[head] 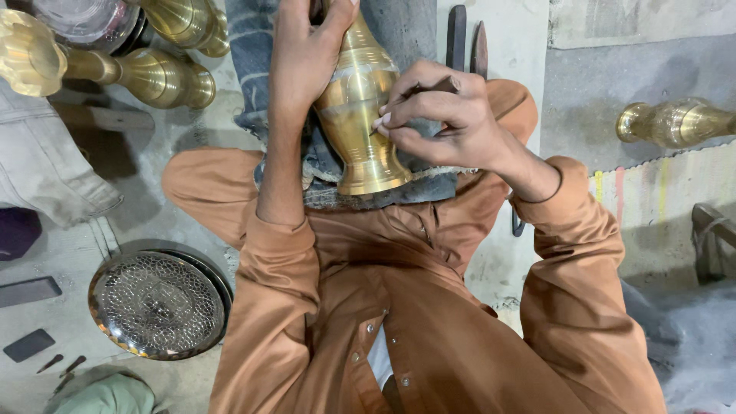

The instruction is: The person holds a brass vase and uses a small metal tool to engrave decorative lines and patterns on its surface. The person rotates the vase to access different areas while continuing to carve the design.

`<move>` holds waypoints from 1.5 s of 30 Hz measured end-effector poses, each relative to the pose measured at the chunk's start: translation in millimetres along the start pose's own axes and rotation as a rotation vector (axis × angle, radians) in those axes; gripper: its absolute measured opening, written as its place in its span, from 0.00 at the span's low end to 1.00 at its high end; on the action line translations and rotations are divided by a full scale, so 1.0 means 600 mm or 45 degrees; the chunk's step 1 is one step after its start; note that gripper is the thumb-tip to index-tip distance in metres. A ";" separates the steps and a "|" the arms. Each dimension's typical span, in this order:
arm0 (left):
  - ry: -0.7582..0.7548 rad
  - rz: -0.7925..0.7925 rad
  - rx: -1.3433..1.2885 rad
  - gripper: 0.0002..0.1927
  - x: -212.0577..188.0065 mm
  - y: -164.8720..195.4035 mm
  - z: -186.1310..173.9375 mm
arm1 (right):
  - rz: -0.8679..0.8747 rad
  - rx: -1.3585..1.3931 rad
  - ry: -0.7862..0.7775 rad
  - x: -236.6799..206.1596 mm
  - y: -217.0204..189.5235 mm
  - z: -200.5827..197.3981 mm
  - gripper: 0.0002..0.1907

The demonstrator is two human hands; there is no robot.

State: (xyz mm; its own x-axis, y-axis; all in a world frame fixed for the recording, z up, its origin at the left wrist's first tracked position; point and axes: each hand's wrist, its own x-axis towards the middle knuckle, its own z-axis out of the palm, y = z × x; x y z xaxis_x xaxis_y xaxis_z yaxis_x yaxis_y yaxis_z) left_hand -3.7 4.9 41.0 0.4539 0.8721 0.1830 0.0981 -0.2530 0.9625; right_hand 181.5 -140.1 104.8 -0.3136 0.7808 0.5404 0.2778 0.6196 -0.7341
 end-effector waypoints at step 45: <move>-0.069 -0.020 -0.294 0.14 0.011 -0.040 0.007 | 0.187 0.212 -0.019 0.010 0.009 -0.018 0.12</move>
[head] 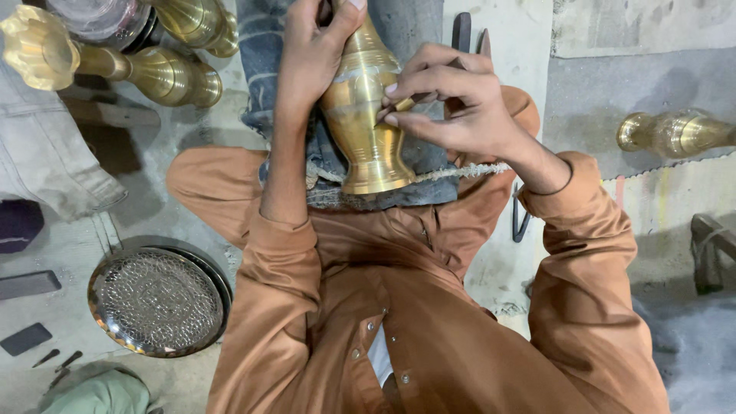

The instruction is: The person holds a brass vase and uses a small metal tool to engrave decorative lines and patterns on its surface. The person rotates the vase to access different areas while continuing to carve the design.

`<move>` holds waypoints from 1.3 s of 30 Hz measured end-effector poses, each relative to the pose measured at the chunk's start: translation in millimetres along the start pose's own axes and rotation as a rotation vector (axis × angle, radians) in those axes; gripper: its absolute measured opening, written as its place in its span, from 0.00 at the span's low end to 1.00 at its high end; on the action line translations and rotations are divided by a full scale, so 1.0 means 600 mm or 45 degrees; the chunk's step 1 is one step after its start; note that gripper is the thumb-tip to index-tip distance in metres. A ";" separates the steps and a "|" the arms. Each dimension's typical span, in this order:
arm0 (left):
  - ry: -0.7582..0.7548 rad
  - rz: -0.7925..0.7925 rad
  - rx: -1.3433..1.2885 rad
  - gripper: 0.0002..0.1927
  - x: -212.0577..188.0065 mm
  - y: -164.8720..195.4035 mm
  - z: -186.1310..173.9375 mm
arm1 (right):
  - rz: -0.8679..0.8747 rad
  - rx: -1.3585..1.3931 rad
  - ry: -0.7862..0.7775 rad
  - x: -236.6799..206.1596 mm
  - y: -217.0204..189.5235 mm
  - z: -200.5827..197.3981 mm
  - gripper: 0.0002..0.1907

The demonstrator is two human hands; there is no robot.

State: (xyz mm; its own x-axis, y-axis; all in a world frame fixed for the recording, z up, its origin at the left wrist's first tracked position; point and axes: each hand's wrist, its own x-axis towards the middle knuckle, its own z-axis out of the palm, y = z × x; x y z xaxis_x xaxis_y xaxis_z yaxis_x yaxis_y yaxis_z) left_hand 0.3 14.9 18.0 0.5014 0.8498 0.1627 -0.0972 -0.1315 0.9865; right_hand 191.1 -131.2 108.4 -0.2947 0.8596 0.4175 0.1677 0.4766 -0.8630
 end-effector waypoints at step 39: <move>-0.010 0.077 0.049 0.17 -0.008 0.011 0.028 | -0.112 -0.317 -0.238 0.044 -0.034 -0.020 0.07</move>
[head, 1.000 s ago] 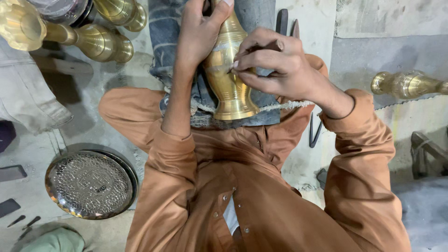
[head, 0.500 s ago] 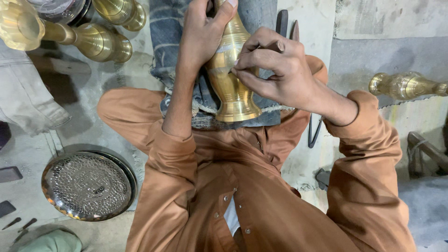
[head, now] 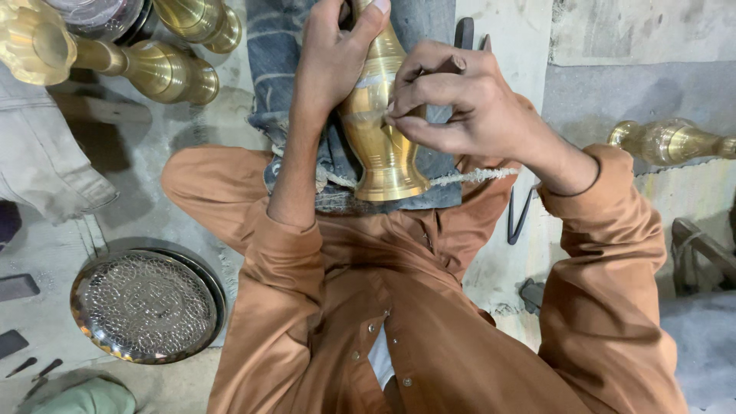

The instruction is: The person holds a brass vase and uses a small metal tool to engrave decorative lines and patterns on its surface. The person rotates the vase to access different areas while continuing to carve the design.

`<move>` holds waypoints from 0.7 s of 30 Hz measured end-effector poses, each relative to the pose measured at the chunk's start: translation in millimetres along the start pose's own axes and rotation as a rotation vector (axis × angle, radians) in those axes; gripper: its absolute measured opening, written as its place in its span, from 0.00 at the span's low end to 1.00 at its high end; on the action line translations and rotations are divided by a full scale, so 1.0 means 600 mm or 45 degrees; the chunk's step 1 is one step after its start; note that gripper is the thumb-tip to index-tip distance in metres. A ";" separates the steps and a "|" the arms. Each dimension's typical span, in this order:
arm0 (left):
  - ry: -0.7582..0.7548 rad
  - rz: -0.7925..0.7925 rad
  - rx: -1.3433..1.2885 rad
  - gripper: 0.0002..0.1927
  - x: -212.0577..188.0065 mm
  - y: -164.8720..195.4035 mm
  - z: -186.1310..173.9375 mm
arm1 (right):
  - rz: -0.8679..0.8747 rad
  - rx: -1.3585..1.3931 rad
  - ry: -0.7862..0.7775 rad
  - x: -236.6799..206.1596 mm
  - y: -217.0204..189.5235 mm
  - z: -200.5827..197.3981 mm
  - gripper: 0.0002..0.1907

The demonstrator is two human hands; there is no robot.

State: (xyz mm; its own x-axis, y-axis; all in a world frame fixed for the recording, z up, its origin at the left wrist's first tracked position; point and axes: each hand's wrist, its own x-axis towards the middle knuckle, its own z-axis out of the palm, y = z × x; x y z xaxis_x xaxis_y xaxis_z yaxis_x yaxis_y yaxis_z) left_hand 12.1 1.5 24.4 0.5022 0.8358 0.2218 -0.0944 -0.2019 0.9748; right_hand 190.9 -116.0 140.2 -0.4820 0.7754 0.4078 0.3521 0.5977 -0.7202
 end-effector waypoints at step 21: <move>0.032 -0.146 -0.058 0.15 -0.005 0.009 -0.012 | -0.129 -0.030 -0.090 0.017 0.016 -0.006 0.07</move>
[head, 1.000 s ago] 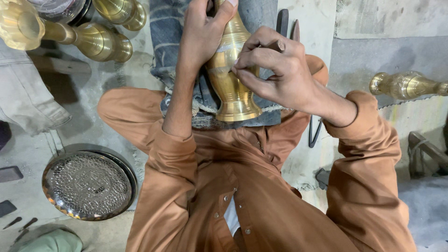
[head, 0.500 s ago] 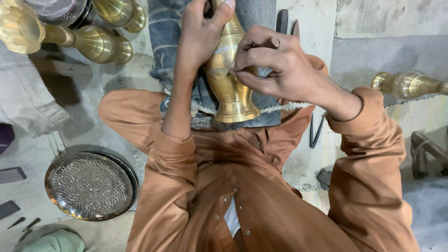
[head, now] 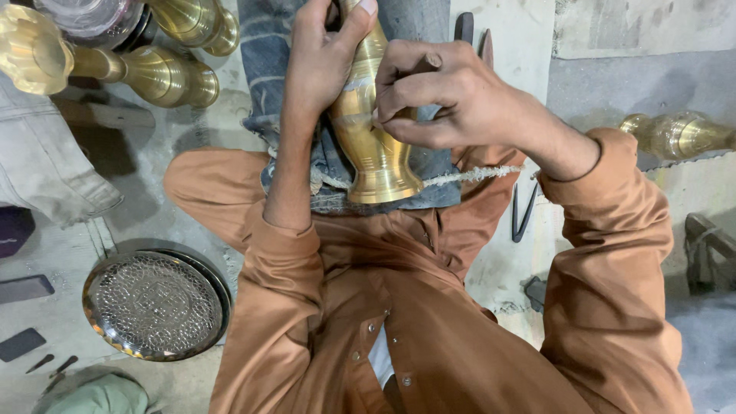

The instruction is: The person holds a brass vase and uses a small metal tool to engrave decorative lines and patterns on its surface. The person rotates the vase to access different areas while continuing to carve the design.

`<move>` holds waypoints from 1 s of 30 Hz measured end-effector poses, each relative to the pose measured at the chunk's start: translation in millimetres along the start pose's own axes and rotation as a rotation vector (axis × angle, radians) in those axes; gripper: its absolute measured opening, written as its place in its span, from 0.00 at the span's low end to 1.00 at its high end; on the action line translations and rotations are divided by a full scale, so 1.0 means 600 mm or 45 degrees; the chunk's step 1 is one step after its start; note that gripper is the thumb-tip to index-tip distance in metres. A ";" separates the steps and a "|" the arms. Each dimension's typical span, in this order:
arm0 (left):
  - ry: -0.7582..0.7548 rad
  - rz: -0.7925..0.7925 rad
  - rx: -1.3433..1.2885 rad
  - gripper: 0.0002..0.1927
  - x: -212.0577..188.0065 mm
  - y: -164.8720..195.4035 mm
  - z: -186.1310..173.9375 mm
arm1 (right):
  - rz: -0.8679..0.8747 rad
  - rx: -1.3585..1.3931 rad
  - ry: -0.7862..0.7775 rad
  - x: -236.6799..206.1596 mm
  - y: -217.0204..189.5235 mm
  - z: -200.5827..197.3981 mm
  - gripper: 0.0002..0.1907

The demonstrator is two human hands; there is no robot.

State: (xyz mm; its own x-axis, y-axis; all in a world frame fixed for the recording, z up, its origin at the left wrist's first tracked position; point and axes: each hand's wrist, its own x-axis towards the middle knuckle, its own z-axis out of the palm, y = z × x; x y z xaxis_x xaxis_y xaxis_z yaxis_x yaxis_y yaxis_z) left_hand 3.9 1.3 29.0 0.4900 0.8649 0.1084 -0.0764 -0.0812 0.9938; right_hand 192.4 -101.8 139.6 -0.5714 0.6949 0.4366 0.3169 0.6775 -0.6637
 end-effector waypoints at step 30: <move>-0.024 0.041 -0.048 0.14 0.001 -0.005 -0.010 | -0.066 0.228 -0.169 0.028 0.027 -0.012 0.04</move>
State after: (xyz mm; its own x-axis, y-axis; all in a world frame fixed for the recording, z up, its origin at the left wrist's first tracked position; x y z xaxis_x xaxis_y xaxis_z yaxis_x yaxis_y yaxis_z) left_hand -0.8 4.7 25.8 0.5033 0.8525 0.1414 -0.1247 -0.0902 0.9881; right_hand 193.3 -77.3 140.8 -0.6815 0.6148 0.3969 0.1519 0.6495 -0.7450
